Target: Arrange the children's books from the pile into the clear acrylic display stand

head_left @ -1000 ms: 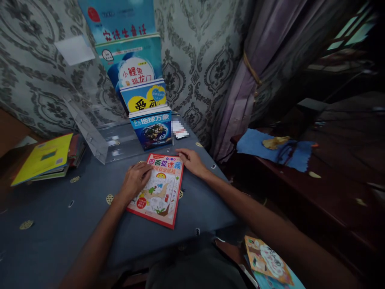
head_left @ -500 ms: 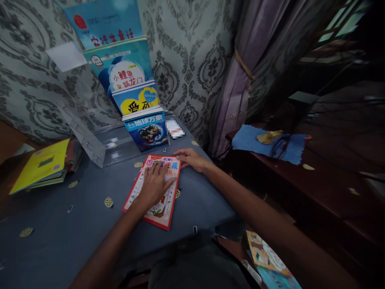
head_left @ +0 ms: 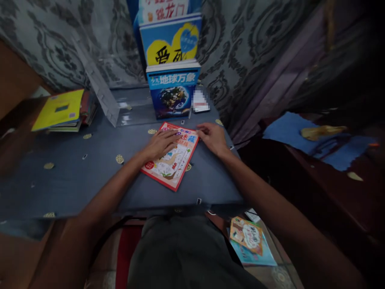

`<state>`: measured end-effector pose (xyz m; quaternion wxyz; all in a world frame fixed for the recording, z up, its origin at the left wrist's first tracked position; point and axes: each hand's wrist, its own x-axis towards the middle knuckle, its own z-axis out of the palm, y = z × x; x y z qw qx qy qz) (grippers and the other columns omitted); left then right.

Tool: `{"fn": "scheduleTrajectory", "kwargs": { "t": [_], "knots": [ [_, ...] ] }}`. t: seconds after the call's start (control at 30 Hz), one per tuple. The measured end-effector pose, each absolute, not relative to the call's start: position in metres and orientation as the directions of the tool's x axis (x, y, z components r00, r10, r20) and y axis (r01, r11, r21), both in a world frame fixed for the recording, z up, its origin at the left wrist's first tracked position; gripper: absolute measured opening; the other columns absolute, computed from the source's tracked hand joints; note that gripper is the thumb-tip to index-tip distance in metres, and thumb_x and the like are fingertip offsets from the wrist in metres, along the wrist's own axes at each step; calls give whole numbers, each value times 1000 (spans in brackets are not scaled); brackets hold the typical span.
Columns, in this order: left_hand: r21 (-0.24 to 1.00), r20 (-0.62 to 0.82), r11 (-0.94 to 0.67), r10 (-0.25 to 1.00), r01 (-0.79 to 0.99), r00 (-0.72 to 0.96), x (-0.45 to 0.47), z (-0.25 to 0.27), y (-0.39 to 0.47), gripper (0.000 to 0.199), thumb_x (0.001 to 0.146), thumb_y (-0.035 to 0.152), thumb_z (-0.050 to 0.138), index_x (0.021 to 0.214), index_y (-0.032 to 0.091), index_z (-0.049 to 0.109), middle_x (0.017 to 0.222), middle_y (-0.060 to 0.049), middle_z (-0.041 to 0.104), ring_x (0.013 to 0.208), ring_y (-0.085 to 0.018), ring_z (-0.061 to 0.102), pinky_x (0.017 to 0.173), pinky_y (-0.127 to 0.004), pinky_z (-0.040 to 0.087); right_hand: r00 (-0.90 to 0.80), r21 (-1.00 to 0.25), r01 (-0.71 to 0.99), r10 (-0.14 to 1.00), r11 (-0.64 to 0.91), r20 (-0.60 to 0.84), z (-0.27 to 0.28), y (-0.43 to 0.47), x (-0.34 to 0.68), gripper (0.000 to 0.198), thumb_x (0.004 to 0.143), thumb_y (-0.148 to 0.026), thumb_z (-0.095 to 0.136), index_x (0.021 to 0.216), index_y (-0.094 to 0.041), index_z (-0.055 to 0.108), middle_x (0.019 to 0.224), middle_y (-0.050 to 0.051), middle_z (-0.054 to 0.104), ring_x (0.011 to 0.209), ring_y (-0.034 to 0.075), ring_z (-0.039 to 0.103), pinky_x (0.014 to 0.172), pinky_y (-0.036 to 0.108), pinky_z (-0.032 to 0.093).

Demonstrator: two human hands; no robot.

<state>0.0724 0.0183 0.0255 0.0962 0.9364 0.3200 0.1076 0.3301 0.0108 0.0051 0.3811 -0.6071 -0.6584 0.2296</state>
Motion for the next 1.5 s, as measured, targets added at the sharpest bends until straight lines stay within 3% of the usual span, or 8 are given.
{"fn": "scheduleTrajectory", "kwargs": {
  "t": [0.13,0.3,0.63,0.77,0.93,1.07,1.27,1.5],
  "knots": [
    [259,155,-776,621,575,768,73,22,17,46,107,41,37,147,24,52,157,-8,48,146,-22,42,121,-46,27,-241,-437,789,872,431,426,11,-18,323,34,92,-39,62,118,-19,72,129,16,68,122,37,60,105,59,47],
    [294,186,-778,616,555,765,72,18,18,45,106,40,39,145,22,55,155,-9,51,145,-22,43,121,-44,26,-757,-399,460,585,793,291,24,-79,308,47,96,-48,63,135,-23,62,145,13,60,135,30,54,114,53,43],
    [312,216,-785,607,535,764,71,9,23,45,105,39,41,145,23,55,156,-8,50,145,-23,43,119,-44,25,-943,-258,265,306,929,132,44,-86,287,44,100,-20,55,144,-24,54,141,13,64,134,28,57,109,48,49],
    [314,217,-786,606,533,766,71,8,23,44,105,39,42,144,23,56,156,-7,50,146,-22,43,119,-42,26,-945,-343,225,290,912,152,48,-86,287,40,102,-16,46,138,-24,61,134,10,69,129,26,61,106,46,51],
    [329,207,-789,596,519,776,70,11,21,44,105,39,41,145,25,55,157,-6,49,146,-21,41,118,-43,26,-840,-644,248,492,724,229,45,-81,283,29,104,-38,51,113,-27,76,104,7,78,99,22,72,91,40,58],
    [331,204,-786,601,523,773,70,13,19,44,105,40,41,145,25,55,157,-6,49,146,-21,42,119,-43,25,-833,-788,182,518,588,193,42,-70,277,30,98,-49,61,102,-26,80,92,6,78,90,21,71,85,39,57],
    [333,209,-790,594,515,777,69,11,20,44,105,39,41,145,25,55,158,-5,48,147,-22,41,120,-43,25,-895,-858,168,439,486,74,48,-57,276,35,96,-54,61,104,-26,81,91,6,78,90,19,68,84,36,54],
    [329,197,-782,605,530,771,70,12,19,45,106,41,40,145,24,55,157,-5,49,147,-22,40,120,-44,24,-914,-828,155,397,539,88,50,-53,278,43,100,-57,52,100,-25,81,91,6,76,92,19,67,85,35,53]
  ]
}}
